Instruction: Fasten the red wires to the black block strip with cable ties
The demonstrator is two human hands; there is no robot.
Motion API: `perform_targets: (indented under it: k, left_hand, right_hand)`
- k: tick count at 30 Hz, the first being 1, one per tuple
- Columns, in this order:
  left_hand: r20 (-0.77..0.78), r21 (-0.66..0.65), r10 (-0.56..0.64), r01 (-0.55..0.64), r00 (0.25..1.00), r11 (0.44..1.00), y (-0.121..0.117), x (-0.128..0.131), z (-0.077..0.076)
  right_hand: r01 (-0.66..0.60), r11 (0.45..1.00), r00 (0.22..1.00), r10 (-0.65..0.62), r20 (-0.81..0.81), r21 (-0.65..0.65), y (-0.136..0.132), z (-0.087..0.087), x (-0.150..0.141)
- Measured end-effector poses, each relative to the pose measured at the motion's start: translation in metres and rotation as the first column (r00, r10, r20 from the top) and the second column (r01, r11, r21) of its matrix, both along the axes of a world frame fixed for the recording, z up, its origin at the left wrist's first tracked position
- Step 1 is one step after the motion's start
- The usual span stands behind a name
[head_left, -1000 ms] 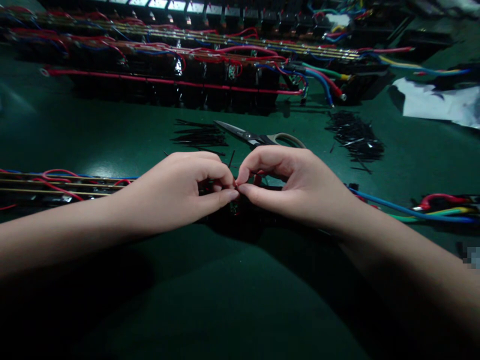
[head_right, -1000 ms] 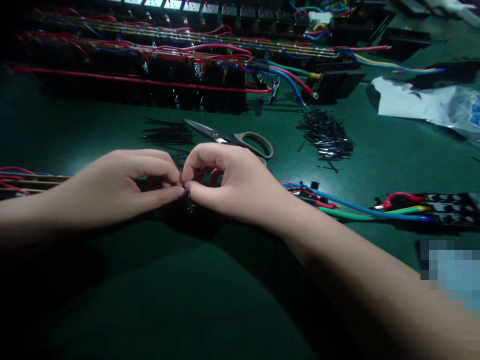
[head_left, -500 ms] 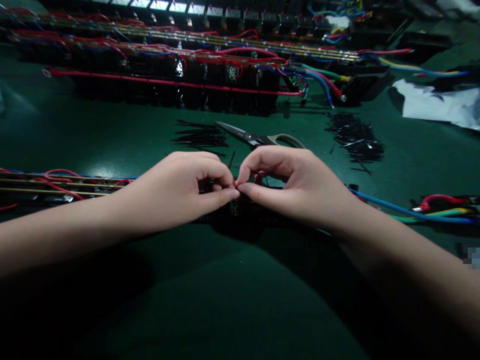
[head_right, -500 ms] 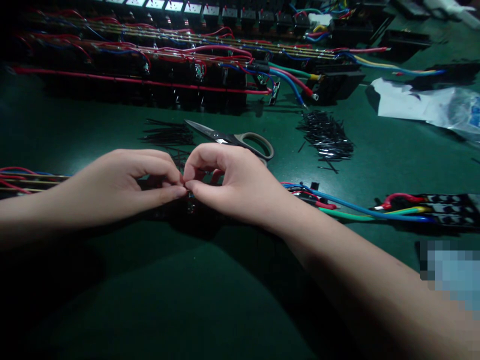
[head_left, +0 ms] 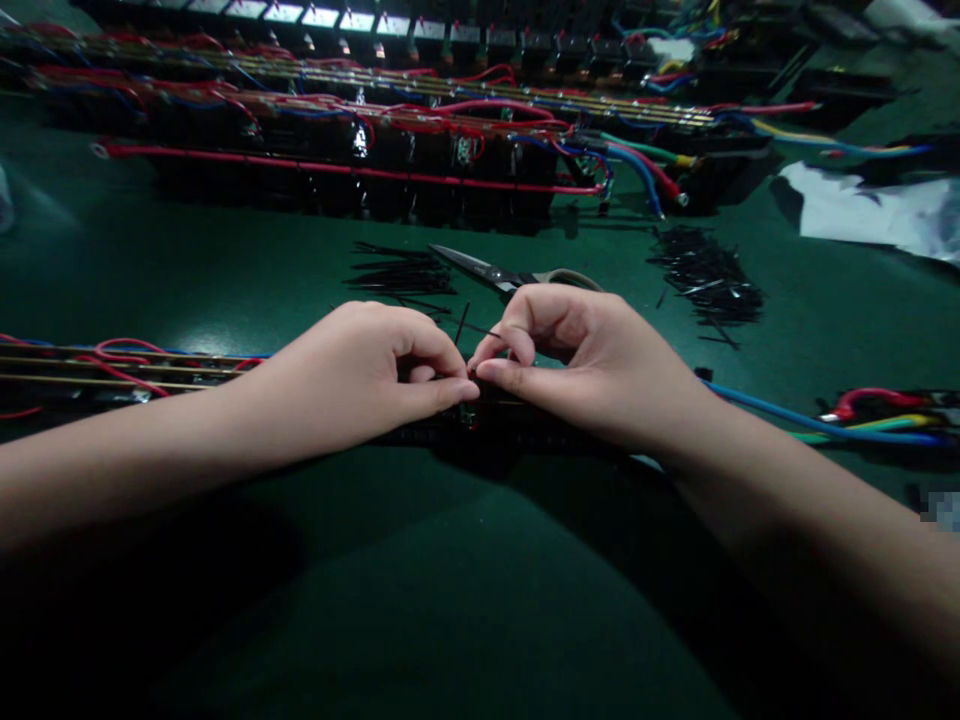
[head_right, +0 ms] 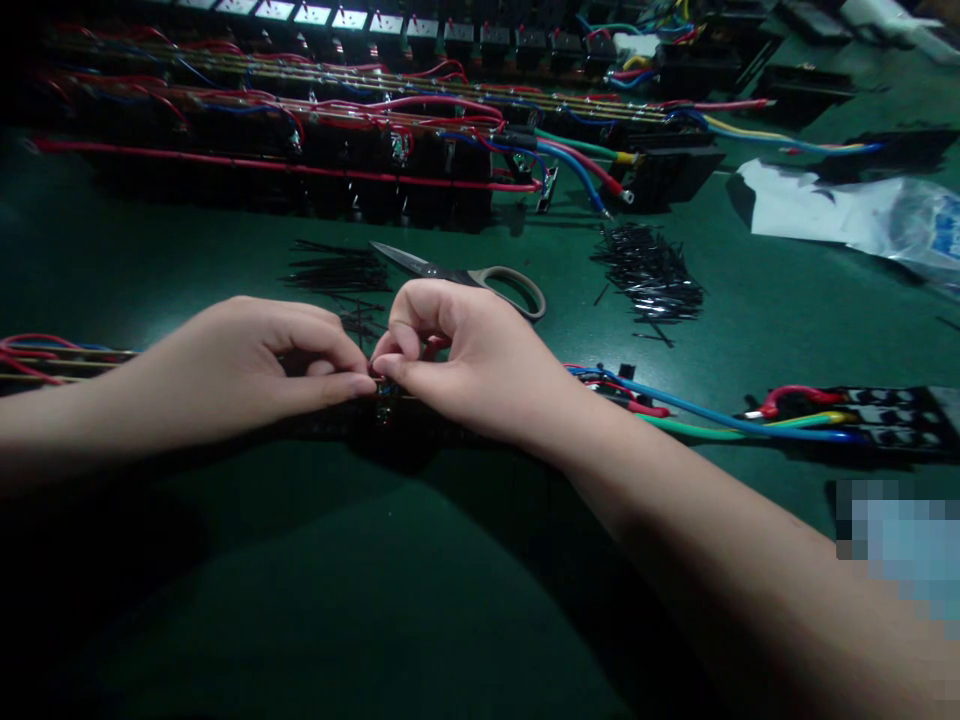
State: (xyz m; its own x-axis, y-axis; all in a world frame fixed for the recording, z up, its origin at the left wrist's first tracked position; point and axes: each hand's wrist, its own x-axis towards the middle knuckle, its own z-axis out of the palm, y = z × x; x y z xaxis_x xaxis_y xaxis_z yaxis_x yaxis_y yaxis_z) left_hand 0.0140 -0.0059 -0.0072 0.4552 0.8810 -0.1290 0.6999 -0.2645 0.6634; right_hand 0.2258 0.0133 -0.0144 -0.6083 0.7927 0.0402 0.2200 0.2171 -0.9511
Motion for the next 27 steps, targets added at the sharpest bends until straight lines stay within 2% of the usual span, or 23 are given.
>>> perform_targets:
  k: [3, 9, 20, 27]
  left_hand:
    - [-0.003, -0.002, 0.006, -0.006, 1.000, 1.000, -0.0001, 0.0002, -0.0002]
    - [0.002, -0.015, 0.007, -0.007, 1.000, 1.000, 0.0000, 0.0001, 0.0003]
    - [-0.018, -0.051, -0.009, 0.008, 1.000, 0.999, 0.0004, 0.0024, 0.0036]
    - [-0.010, 0.052, -0.041, 0.042, 0.999, 0.998, -0.0013, 0.0037, 0.0025]
  right_hand:
    - [0.016, 0.999, 1.000, -0.016, -0.023, -0.039, -0.0001, -0.0007, -0.0001]
    - [0.010, 0.999, 1.000, -0.010, -0.009, -0.037, -0.0003, -0.0009, 0.0006]
    - [-0.061, 0.992, 0.994, 0.050, 0.096, 0.114, -0.0002, -0.0012, 0.0031]
    - [-0.089, 0.981, 0.988, 0.066, 0.139, 0.173, -0.0023, 0.0022, 0.0030]
